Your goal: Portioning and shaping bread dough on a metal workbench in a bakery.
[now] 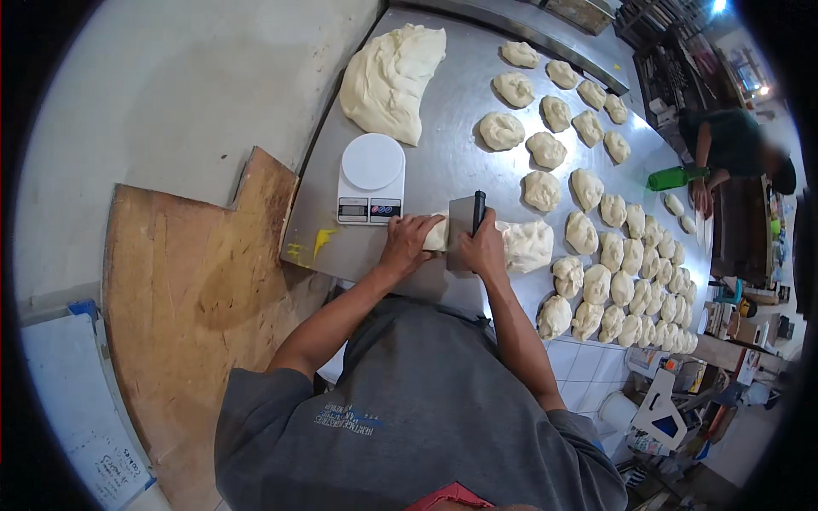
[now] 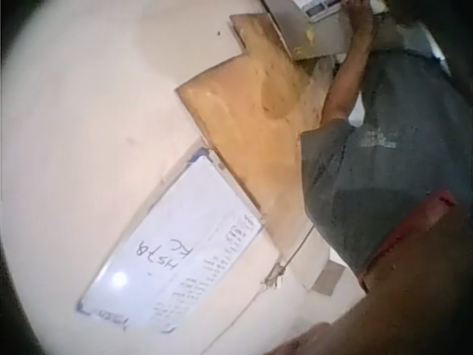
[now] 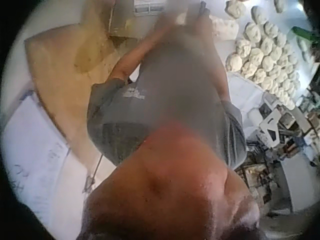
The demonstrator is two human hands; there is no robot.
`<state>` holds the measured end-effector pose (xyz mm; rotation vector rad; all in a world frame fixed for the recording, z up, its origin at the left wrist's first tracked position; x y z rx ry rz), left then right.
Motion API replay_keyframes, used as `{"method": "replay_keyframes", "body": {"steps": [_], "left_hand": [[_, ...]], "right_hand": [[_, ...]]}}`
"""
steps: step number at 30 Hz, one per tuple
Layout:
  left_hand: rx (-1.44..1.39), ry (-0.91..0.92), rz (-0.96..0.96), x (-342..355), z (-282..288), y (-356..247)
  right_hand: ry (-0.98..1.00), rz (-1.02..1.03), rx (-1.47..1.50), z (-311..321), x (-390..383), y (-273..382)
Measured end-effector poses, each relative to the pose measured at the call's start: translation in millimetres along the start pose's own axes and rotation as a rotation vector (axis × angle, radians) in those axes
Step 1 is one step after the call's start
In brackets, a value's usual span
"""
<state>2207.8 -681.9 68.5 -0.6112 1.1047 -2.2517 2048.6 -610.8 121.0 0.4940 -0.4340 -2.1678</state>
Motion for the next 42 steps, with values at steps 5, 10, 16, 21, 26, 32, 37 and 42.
{"method": "replay_keyframes", "body": {"steps": [5, 10, 16, 21, 26, 32, 37, 42], "left_hand": [[0.045, -0.079, 0.031, -7.2, 4.6, 0.2], [-0.018, -0.108, 0.028, -11.2, 7.5, 17.0], [-0.091, -0.079, -0.010, -2.5, 26.0, 25.7], [-0.179, -0.128, -0.056, 29.0, 106.6, 2.4], [0.069, -0.122, 0.036, 67.6, 140.6, 55.5], [0.455, -0.362, -0.033, 53.7, 99.0, 8.0], [-0.054, -0.186, 0.010, -12.0, -4.6, -9.6], [-0.116, -0.241, 0.117, -17.9, -27.6, 7.4]], "right_hand": [[0.039, 0.016, -0.206, -28.6, 5.1, 19.3], [0.042, 0.012, -0.237, -49.5, 7.1, 34.0], [0.088, 0.023, -0.183, -45.7, 13.8, 29.9], [0.094, 0.055, 0.039, -49.8, 17.4, 3.6], [0.172, 0.051, 0.261, -49.1, 21.2, -4.0], [0.333, -0.232, 0.826, -35.5, 19.8, -32.2], [0.366, -0.313, 1.012, -11.5, 2.7, -50.3], [0.285, -0.125, 0.736, 2.8, -11.7, -43.1]]}}
Point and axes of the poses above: each hand's wrist, its own x-axis towards the middle knuckle, its own z-axis out of the back of the hand, y = z × x, the point moved 4 cm from there along x, towards the middle knuckle, and after that the axes turned 15 degrees about -x, right-handed, at the moved point
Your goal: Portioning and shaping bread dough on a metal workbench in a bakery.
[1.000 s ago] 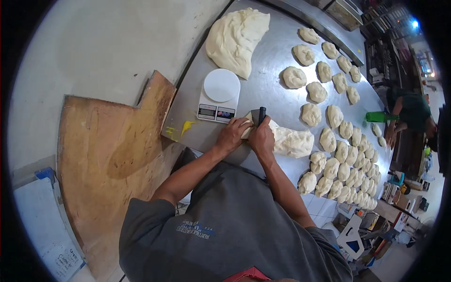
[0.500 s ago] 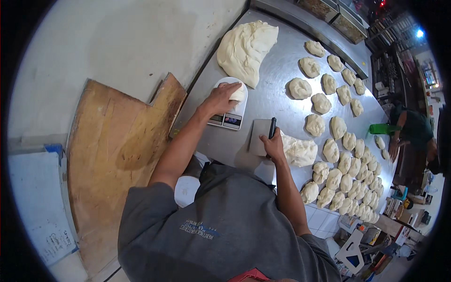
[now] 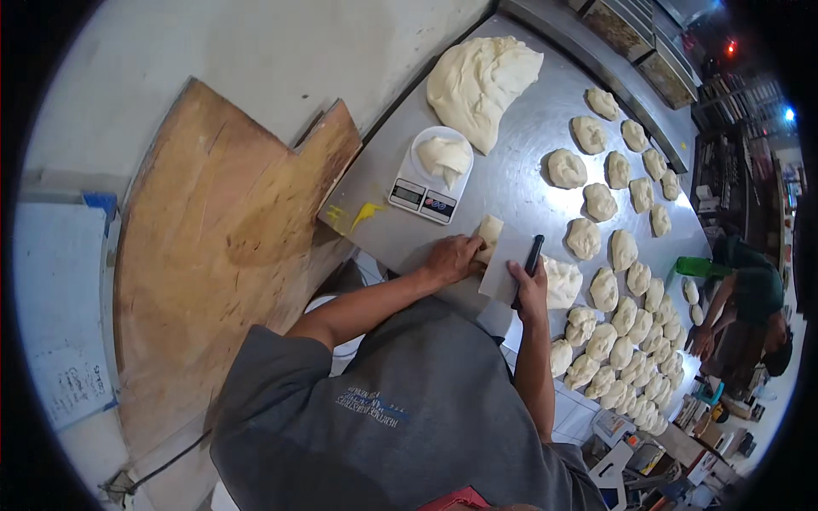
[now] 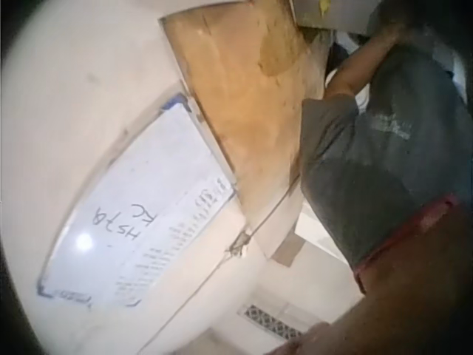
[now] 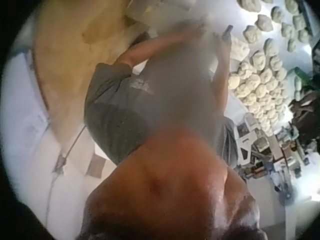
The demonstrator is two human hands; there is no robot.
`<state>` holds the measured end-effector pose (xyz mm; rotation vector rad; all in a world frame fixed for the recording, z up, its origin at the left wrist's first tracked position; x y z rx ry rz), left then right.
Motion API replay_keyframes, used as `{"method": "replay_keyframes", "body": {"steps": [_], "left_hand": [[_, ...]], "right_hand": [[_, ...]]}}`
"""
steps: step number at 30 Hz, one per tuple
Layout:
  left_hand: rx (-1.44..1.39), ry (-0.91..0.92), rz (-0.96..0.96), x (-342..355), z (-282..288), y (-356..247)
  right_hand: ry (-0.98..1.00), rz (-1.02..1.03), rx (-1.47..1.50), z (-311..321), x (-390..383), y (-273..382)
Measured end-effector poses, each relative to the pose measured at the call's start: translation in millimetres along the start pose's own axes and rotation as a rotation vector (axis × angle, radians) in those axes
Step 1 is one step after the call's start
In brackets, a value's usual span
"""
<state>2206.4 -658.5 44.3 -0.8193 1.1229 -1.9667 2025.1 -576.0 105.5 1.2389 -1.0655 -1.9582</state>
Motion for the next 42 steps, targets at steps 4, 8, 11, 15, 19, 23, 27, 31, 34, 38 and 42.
{"method": "replay_keyframes", "body": {"steps": [4, 8, 11, 15, 19, 23, 27, 31, 34, 38, 42], "left_hand": [[-0.082, 0.057, 0.094, -7.7, 3.3, 6.3], [-0.142, 0.071, 0.118, -15.6, 11.3, 7.5], [-0.151, 0.057, 0.132, -15.3, 15.1, 6.9], [-0.060, 0.064, 0.011, -9.9, 18.2, 8.7], [0.036, 0.114, -0.068, 6.6, 33.3, 2.2], [0.081, 0.160, -0.167, 33.2, 55.4, -2.9], [0.065, 0.140, -0.438, 55.3, 77.7, -13.2], [0.063, -0.048, -0.316, 101.7, 125.5, -25.0], [0.127, -0.191, -0.243, 131.3, 160.4, -14.8], [0.500, -0.204, -0.189, 142.6, 159.3, 10.3], [0.319, -0.416, -0.368, 109.3, 139.5, -18.6]], "right_hand": [[-0.027, 0.256, -0.369, -3.4, -1.7, 3.4], [-0.035, 0.418, -0.756, -14.2, -3.4, 13.7], [-0.023, 0.299, -1.103, -31.2, -8.5, 25.5], [-0.084, 0.374, -1.130, -66.8, -7.5, 22.1], [-0.087, 0.359, -1.090, -65.7, 5.6, 26.2], [-0.083, 0.284, -1.018, -63.0, 21.0, 21.3], [-0.150, 0.298, -0.974, -65.7, 27.1, 8.0], [-0.151, 0.285, -0.936, -69.0, 35.6, 2.9], [-0.134, 0.265, -0.929, -68.2, 38.3, 7.0], [-0.075, 0.233, -0.761, -55.0, 43.7, 6.8], [0.027, 0.099, -0.153, -39.4, 39.3, 19.6]]}}
Point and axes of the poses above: each hand's wrist, its own x-axis towards the middle knuckle, its own z-axis out of the back of the hand, y = z × x, the point moved 4 cm from there along x, towards the middle knuckle, and after that the axes turned 15 degrees about -x, right-handed, at the moved point
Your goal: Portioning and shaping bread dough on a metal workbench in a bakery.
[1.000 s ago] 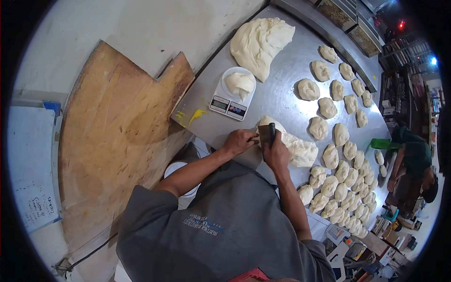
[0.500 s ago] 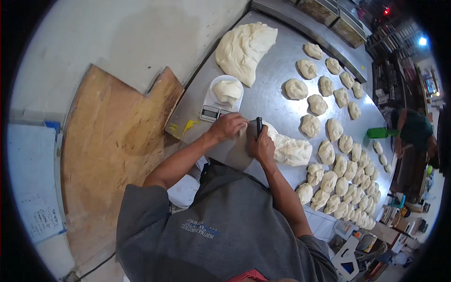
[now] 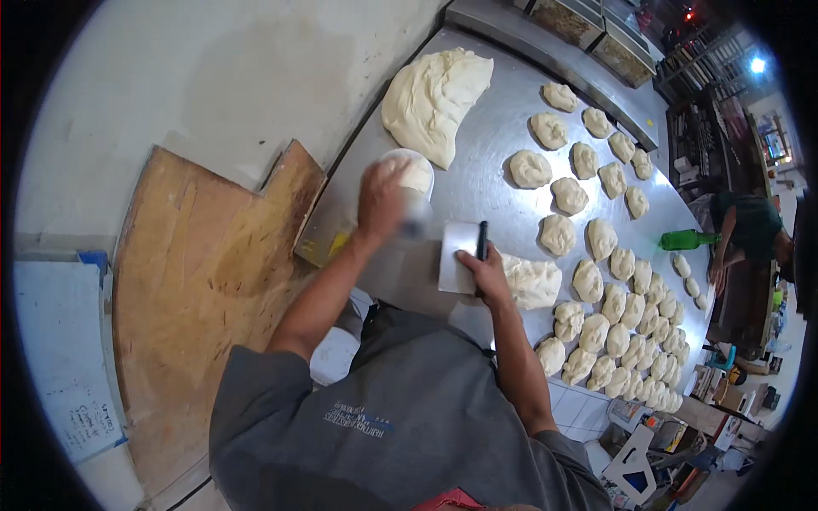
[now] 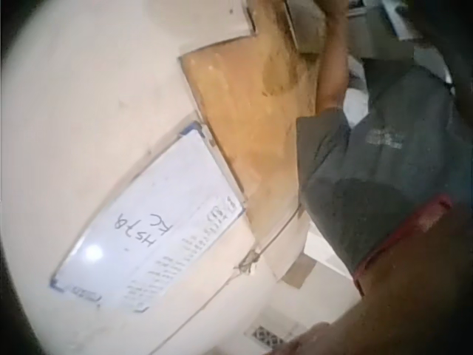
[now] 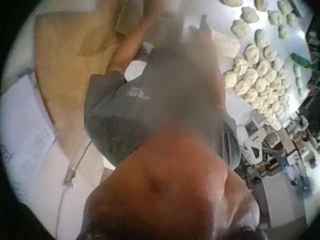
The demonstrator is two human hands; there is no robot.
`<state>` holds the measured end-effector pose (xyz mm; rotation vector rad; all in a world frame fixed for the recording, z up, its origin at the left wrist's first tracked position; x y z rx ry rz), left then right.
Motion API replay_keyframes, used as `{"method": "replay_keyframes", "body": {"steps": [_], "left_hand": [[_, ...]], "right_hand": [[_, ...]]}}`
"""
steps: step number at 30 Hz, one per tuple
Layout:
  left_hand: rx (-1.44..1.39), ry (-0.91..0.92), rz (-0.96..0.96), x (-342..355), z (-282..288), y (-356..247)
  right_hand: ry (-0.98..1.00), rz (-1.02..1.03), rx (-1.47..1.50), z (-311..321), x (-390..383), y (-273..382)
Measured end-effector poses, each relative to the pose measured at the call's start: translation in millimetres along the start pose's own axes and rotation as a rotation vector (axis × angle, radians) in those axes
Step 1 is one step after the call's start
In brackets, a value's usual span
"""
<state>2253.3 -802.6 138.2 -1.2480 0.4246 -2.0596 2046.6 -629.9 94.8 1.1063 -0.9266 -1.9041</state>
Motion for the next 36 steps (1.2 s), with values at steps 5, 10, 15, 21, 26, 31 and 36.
{"method": "replay_keyframes", "body": {"steps": [5, 10, 15, 21, 26, 31, 36], "left_hand": [[-0.431, 0.495, 0.416, -102.7, -61.1, -48.8], [-0.496, 0.410, 0.553, -125.0, -73.5, -74.7], [-0.429, 0.095, 0.298, -126.7, -89.1, -60.5], [-0.476, 0.230, 0.506, -136.2, -94.4, -49.9], [-0.621, 0.319, 0.788, -138.9, -70.9, -46.7], [-0.666, 0.342, 0.851, -142.3, -57.2, -48.8], [-0.692, 0.351, 0.792, -149.0, -57.6, -39.7]], "right_hand": [[-0.227, 0.061, -0.322, 60.6, 73.1, 30.7], [-0.303, 0.101, -0.563, 54.0, 186.1, 19.1], [-0.388, 0.202, -0.772, 22.8, 241.4, 7.9], [-0.018, 0.017, -0.248, 20.0, 183.5, 26.9], [-0.077, -0.007, -0.212, 43.9, 68.6, 29.3], [0.004, 0.054, -0.464, 26.6, -8.2, 15.4], [-0.048, 0.145, -0.657, -4.7, -29.4, 16.2]]}}
Point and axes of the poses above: each hand's wrist, its own x-axis towards the middle knuckle, its own z-axis out of the back of the hand, y = z × x, the point moved 4 cm from there along x, towards the middle knuckle, and after that the axes turned 15 degrees about -x, right-handed, at the moved point
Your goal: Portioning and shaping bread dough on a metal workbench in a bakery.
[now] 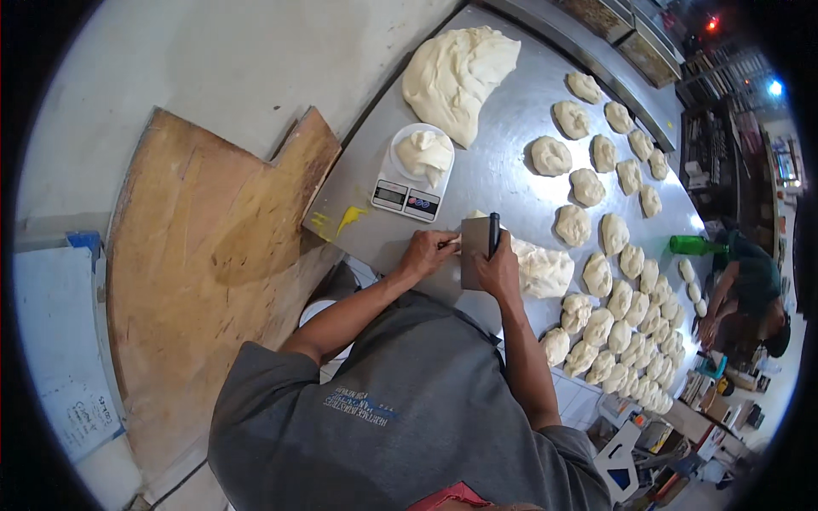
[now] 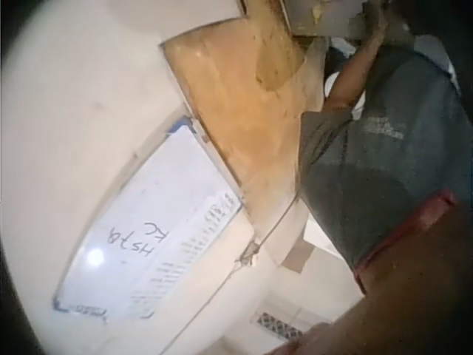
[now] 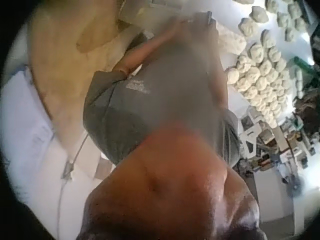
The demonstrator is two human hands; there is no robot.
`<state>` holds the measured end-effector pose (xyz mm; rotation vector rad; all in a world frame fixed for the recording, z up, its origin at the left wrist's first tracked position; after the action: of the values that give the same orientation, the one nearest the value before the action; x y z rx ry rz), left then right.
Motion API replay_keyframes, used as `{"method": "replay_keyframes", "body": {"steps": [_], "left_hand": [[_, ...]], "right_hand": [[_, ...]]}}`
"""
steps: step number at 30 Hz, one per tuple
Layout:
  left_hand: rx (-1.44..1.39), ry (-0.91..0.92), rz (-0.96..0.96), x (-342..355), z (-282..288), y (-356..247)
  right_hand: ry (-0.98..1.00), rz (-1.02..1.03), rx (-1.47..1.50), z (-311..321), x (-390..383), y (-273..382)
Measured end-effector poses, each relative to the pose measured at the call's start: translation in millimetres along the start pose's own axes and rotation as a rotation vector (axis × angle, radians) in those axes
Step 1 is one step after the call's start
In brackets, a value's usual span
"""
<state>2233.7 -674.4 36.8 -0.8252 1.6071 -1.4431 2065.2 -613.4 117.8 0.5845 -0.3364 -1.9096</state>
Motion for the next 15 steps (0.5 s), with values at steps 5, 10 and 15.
{"method": "replay_keyframes", "body": {"steps": [5, 10, 15], "left_hand": [[0.190, 0.047, -0.134, 3.8, -0.1, -2.4], [0.364, 0.068, -0.301, 11.0, 0.9, -13.4], [0.356, -0.051, -0.417, 36.7, 20.5, -62.7]], "right_hand": [[-0.015, -0.051, -0.235, -12.2, -5.0, 14.5], [-0.045, -0.036, -0.244, -33.1, 5.7, 15.0], [-0.037, -0.057, -0.176, -36.1, 18.9, 15.4]]}}
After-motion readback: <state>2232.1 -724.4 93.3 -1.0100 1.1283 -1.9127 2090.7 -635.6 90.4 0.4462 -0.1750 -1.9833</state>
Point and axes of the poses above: each hand's wrist, its own x-axis towards the middle knuckle, its own z-axis out of the back of the hand, y = z × x, the point moved 4 cm from there along x, towards the middle knuckle, and after that the axes turned 15 degrees about -x, right-handed, at the moved point
